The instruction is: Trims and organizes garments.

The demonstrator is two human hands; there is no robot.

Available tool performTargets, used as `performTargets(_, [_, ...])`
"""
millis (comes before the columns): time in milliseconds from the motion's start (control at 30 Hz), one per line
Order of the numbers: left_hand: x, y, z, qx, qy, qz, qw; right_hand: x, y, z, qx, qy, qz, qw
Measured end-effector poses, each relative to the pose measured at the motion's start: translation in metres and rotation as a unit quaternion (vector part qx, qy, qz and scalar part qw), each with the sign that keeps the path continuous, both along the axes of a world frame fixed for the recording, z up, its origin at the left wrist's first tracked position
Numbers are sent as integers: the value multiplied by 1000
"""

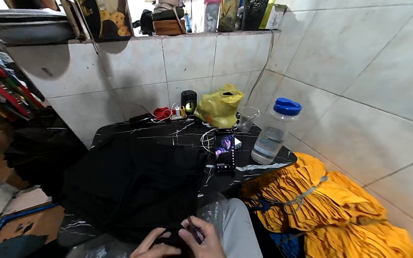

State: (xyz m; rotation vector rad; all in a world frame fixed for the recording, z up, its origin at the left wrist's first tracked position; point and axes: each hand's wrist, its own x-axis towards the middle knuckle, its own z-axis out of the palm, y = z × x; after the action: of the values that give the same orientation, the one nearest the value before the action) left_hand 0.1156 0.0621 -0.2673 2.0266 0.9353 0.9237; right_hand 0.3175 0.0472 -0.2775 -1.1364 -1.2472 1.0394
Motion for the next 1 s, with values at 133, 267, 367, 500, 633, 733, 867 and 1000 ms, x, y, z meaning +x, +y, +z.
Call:
performTargets(133, [17,1,-9,0,-109,94,990,3,-1,-3,-33,108,40,993])
performTargets(267, [32,-1,-20,58,-125,151,979,5,-2,-9,-82,188,61,977])
performTargets(367, [36,-3,-22,103,-137,158,972,6,-3,-10,-69,193,55,977])
performTargets(500, [36,-6,-20,105,-130,180,969,3,-4,-7,-23,138,38,989])
performTargets(633, [38,-8,-18,79,-146,174,971,-2,-5,-5,18,74,30,997])
performTargets(733, [47,-13,-18,45,-218,168,960,-4,-5,-5,32,23,23,999])
performTargets(867, [52,-15,-19,61,-226,167,958,-3,-4,-7,104,-69,-17,992])
performTargets(1000, [42,-10,-23,116,-182,161,963,10,-9,3,157,-254,-81,951])
